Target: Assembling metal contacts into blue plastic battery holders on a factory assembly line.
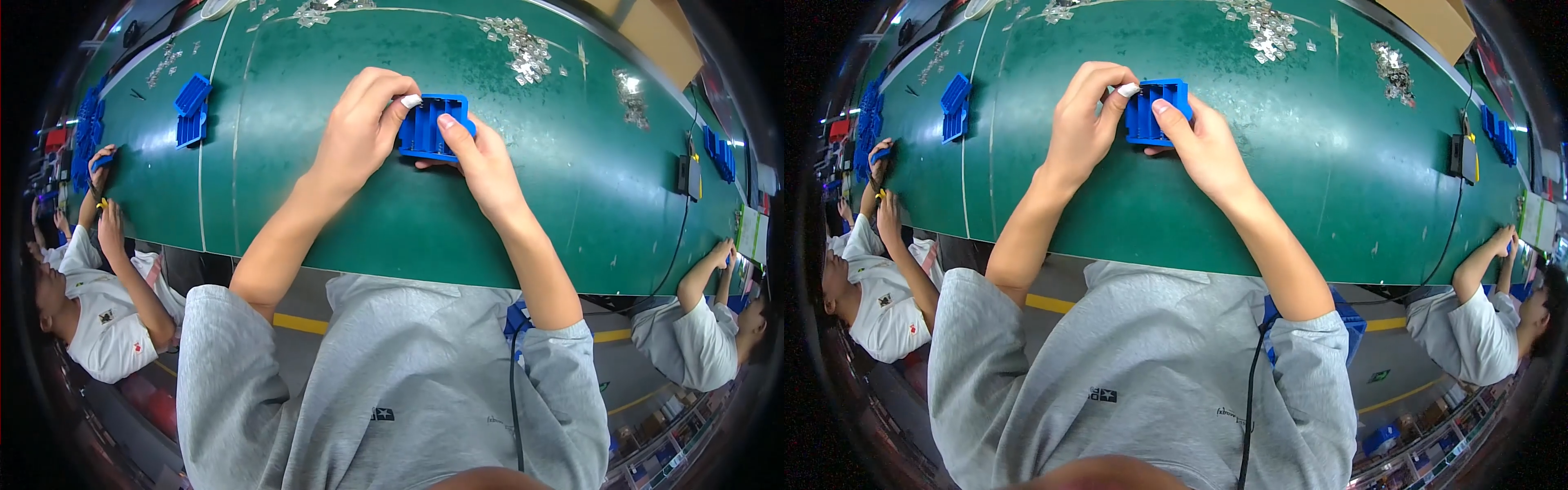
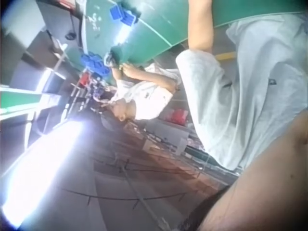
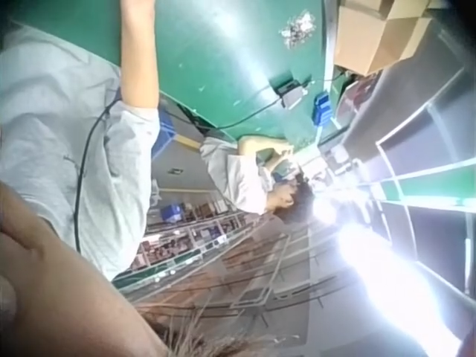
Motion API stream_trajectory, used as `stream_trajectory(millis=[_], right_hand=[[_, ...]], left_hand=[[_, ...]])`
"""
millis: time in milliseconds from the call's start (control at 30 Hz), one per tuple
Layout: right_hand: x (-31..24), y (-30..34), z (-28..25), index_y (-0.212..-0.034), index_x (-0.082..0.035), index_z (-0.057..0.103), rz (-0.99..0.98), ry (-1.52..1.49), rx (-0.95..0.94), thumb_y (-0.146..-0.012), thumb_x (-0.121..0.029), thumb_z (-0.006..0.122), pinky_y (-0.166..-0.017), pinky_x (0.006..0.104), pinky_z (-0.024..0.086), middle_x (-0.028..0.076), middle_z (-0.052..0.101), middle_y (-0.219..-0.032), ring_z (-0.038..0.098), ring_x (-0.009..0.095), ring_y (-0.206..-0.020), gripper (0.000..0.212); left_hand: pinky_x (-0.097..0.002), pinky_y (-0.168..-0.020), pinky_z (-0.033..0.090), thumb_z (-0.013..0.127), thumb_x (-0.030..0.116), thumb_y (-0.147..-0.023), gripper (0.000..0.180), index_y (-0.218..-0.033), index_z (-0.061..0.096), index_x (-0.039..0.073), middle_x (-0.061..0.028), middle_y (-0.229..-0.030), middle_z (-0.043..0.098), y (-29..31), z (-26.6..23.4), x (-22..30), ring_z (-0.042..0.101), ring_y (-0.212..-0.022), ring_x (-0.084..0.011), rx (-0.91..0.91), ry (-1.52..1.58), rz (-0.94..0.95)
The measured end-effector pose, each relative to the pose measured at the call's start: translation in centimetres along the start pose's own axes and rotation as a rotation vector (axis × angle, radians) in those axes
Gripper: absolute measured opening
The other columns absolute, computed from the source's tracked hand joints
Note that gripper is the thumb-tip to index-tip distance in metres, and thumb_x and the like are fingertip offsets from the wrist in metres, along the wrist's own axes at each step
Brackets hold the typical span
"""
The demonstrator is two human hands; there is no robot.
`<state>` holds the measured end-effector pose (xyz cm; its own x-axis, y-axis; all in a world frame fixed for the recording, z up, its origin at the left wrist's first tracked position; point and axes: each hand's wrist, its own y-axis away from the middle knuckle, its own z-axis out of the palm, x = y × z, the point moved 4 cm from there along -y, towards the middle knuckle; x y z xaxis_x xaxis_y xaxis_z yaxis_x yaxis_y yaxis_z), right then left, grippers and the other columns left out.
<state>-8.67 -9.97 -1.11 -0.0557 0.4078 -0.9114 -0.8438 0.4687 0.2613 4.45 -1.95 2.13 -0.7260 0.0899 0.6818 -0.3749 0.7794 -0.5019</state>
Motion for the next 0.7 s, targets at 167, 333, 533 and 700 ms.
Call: stream_trajectory(millis=[167, 333, 533, 700], right_hand=[[0.0, 0.1, 0.2, -0.117, 0.001, 0.053, -0.036, -0.047, 0.021, -0.096, -0.031, 0.051, -0.071, 0.0287, 0.055, 0.007, 0.061, -0.097, 0.060, 0.012, -0.085, 0.037], [-0.4, 0.4, 0.1, -0.114, 0.000, 0.054, -0.026, -0.008, 0.047, -0.096, -0.027, 0.051, -0.071, 0.0275, 0.052, 0.005, 0.061, -0.096, 0.058, 0.011, -0.083, 0.033], [-0.7, 0.2, 0.1, -0.096, 0.000, 0.066, -0.198, 0.257, 0.204, -0.087, -0.033, 0.067, -0.063, 0.0253, 0.049, 0.006, 0.066, -0.078, 0.059, 0.009, -0.072, 0.034], [-0.5, 0.0, 0.2, -0.085, 0.001, 0.066, -0.101, 0.288, 0.235, -0.085, -0.037, 0.068, -0.053, 0.0270, 0.047, 0.006, 0.063, -0.064, 0.057, 0.008, -0.060, 0.038]], left_hand=[[-0.0320, -0.068, 0.050, 0.064, 0.006, -0.085, 0.012, -0.096, 0.060, 0.001, -0.0088, -0.091, 0.058, 0.2, 0.1, 0.2, 0.059, -0.083, -0.0221, -0.039, -0.012, -0.042], [-0.0207, -0.068, 0.042, 0.060, 0.022, -0.092, 0.022, -0.106, 0.059, 0.005, 0.0008, -0.095, 0.058, 0.6, 0.4, -1.1, 0.052, -0.083, -0.0059, -0.236, 0.607, -0.564], [-0.0253, -0.081, 0.047, 0.061, 0.020, -0.092, 0.027, -0.108, 0.058, -0.002, -0.0058, -0.098, 0.061, 0.6, 0.4, -0.7, 0.057, -0.090, -0.0108, -0.381, 0.699, -0.621], [-0.0224, -0.075, 0.046, 0.061, 0.023, -0.093, 0.028, -0.105, 0.059, -0.001, -0.0022, -0.093, 0.061, 1.4, 0.6, -2.3, 0.055, -0.084, -0.0080, -0.384, 0.631, -0.622]])
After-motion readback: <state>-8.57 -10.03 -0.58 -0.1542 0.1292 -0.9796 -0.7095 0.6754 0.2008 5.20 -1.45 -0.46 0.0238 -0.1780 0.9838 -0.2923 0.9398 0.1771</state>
